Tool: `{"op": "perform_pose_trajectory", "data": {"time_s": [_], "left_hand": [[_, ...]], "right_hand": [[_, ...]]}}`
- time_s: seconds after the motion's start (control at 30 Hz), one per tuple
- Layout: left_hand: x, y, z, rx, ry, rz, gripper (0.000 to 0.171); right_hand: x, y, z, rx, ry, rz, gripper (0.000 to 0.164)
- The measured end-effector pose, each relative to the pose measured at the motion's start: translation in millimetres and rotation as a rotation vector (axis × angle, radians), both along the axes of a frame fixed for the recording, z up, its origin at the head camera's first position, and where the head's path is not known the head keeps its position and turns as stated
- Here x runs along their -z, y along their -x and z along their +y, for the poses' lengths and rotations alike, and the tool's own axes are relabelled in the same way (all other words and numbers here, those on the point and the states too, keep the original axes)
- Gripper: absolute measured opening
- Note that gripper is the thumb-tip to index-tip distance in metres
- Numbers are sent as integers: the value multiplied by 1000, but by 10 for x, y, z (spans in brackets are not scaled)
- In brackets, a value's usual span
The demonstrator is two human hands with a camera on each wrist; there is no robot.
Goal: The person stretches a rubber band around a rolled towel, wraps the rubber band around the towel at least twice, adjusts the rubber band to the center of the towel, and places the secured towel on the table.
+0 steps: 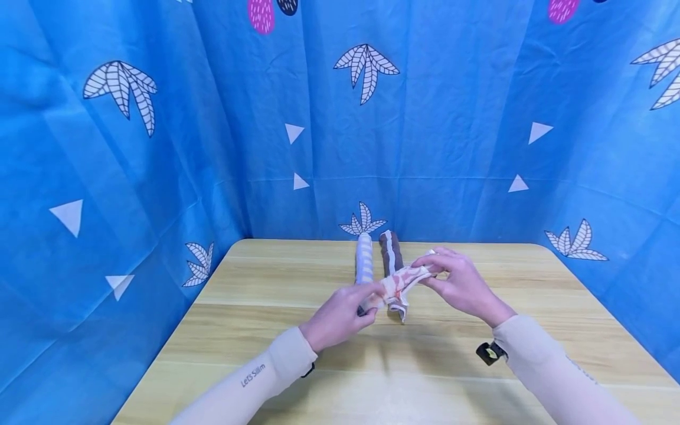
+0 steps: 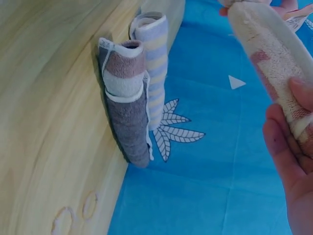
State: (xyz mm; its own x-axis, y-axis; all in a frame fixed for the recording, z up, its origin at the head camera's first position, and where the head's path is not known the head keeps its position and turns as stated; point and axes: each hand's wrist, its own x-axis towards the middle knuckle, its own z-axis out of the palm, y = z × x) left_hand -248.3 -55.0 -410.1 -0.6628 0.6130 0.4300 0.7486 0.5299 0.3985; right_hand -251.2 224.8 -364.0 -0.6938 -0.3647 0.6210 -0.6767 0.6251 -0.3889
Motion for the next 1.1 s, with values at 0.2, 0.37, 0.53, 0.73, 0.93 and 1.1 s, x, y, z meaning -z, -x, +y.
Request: {"op": "perform_pose_trajectory", "data": {"time_s": [0.2, 0.37, 0.53, 0.73, 0.93, 1.1], "left_hand": [[-18, -11, 23, 11, 91, 23, 27], [-18, -3, 19, 34, 122, 32, 18], [31, 37, -29, 72, 128, 44, 12], [59, 84, -104, 113, 27, -36, 11], [-30, 97, -83, 19, -63, -218, 24], [-78, 94, -43, -51, -72, -357, 29]], "right_hand": [[64, 33, -39, -7, 7, -4, 28], [76, 45, -64, -10, 22, -10, 30], [74, 47, -77, -21, 28, -30, 31], [14, 41, -51, -11, 37, -92, 26], [-74, 47, -49, 16, 80, -201, 27], [-104, 90, -115, 11, 77, -262, 30]]}}
